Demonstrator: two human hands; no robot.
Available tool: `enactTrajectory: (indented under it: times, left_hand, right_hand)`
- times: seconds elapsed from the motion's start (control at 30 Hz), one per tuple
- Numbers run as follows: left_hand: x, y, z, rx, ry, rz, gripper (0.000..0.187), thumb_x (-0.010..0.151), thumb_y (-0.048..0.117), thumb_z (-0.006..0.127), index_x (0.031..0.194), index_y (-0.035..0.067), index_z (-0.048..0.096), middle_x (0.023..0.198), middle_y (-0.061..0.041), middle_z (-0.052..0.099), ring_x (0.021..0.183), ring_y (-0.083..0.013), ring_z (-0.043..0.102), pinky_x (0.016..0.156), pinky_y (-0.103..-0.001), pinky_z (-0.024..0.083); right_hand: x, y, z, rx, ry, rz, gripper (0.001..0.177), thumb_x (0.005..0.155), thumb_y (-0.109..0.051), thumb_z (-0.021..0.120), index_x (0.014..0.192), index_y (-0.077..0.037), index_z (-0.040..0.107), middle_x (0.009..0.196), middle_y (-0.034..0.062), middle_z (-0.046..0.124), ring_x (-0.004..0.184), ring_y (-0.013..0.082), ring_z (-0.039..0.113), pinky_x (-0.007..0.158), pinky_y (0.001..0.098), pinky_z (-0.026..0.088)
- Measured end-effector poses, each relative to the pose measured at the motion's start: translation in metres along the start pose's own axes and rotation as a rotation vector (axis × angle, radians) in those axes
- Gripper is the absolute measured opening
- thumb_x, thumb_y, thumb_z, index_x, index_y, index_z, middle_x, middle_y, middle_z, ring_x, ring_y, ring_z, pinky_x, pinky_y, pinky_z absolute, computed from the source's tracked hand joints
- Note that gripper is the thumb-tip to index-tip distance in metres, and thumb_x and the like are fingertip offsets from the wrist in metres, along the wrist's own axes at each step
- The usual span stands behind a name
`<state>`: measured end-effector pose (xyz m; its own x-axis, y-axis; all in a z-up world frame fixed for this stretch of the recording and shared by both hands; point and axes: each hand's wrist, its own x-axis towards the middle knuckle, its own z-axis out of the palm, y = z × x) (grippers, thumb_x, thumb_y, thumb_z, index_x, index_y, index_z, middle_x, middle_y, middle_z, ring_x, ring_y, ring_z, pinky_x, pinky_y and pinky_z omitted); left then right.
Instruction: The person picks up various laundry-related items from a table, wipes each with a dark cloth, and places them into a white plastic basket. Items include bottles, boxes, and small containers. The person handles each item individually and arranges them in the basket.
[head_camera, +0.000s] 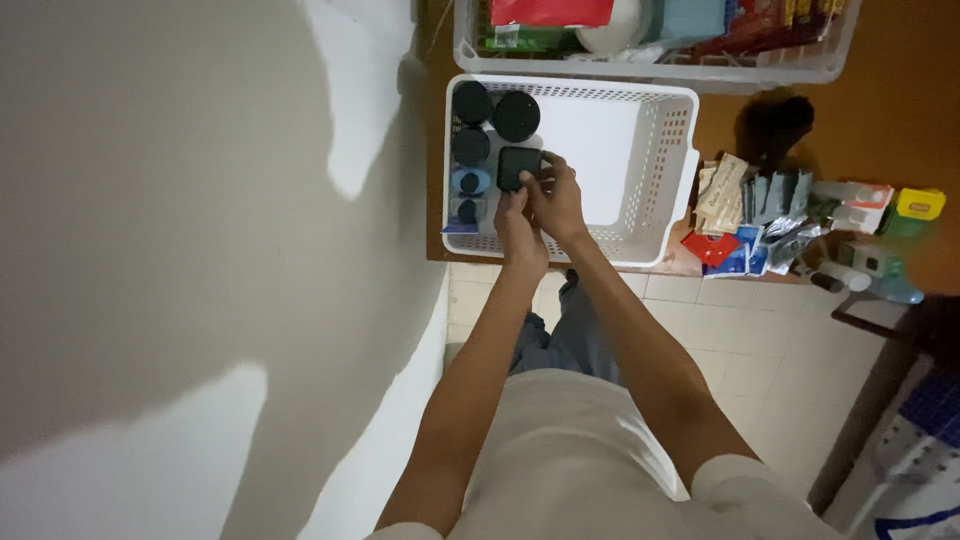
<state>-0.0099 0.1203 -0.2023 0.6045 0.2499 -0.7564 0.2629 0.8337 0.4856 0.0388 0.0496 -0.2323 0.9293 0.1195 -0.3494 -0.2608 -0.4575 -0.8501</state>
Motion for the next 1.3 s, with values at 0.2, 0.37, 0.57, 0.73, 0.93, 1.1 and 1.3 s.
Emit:
enactTrajectory:
  times: [0.2,0.37,0.57,0.73,0.93,1.1,1.3]
  left_hand:
    - [0.008,0.004,0.001,-0.110,-0.043,0.017,0.037,0.099,0.013,0.053,0.136,0.008,0.052,0.132,-0.009,0.059,0.125,-0.0215,0.056,0.109,-0.039,0.042]
    - [0.014,0.002,-0.003,-0.051,-0.019,0.016,0.042,0.098,0.013,0.053,0.140,0.010,0.053,0.131,-0.009,0.059,0.125,-0.0217,0.055,0.110,-0.038,0.042]
    - [0.015,0.002,-0.007,-0.061,-0.078,0.050,0.042,0.099,0.013,0.054,0.141,0.008,0.052,0.135,-0.007,0.057,0.128,-0.0216,0.053,0.112,-0.038,0.040]
    - [0.005,0.009,-0.003,-0.054,-0.064,0.007,0.040,0.098,0.015,0.052,0.137,0.011,0.054,0.131,-0.006,0.059,0.124,-0.0196,0.055,0.108,-0.037,0.042]
    - [0.027,-0.018,-0.046,-0.010,-0.157,0.008,0.036,0.102,0.021,0.056,0.133,0.003,0.054,0.122,-0.009,0.060,0.113,-0.0210,0.059,0.102,-0.040,0.046]
    - [-0.051,0.006,0.001,0.309,-0.203,0.061,0.041,0.096,0.023,0.057,0.135,0.011,0.051,0.128,-0.009,0.066,0.120,-0.0199,0.062,0.107,-0.038,0.044]
    - [-0.127,-0.023,0.053,0.729,-0.473,0.108,0.034,0.101,0.024,0.059,0.125,-0.001,0.064,0.119,-0.015,0.070,0.113,-0.0234,0.066,0.101,-0.039,0.052]
  right_hand:
    - [0.003,0.007,0.014,0.090,0.084,-0.045,0.051,0.098,-0.021,0.073,0.138,0.003,0.053,0.103,0.0181,0.072,0.090,0.0234,0.076,0.076,0.0340,0.061]
    - [0.005,0.010,0.015,0.121,0.077,-0.046,0.051,0.099,-0.021,0.072,0.140,0.002,0.053,0.101,0.0165,0.072,0.088,0.0221,0.075,0.077,0.0332,0.061]
    - [0.005,0.012,0.020,0.050,0.136,-0.085,0.052,0.096,-0.021,0.075,0.139,0.002,0.057,0.101,0.0183,0.070,0.087,0.0247,0.074,0.078,0.0341,0.059]
    - [0.004,0.011,0.018,-0.025,0.141,-0.106,0.052,0.097,-0.022,0.075,0.140,0.003,0.059,0.103,0.0223,0.066,0.089,0.0276,0.072,0.079,0.0357,0.058]
    - [-0.006,0.005,0.008,0.047,0.149,-0.069,0.055,0.098,-0.021,0.073,0.142,0.005,0.054,0.109,0.0227,0.065,0.089,0.0275,0.071,0.079,0.0370,0.059]
    - [-0.060,-0.025,-0.059,0.166,0.199,-0.207,0.045,0.098,-0.011,0.066,0.140,0.004,0.054,0.120,0.0218,0.061,0.101,0.0299,0.069,0.082,0.0384,0.060]
    - [-0.162,-0.047,-0.181,0.254,0.299,-0.082,0.036,0.097,-0.006,0.063,0.132,0.001,0.058,0.124,0.0168,0.064,0.103,0.0263,0.066,0.074,0.0336,0.062]
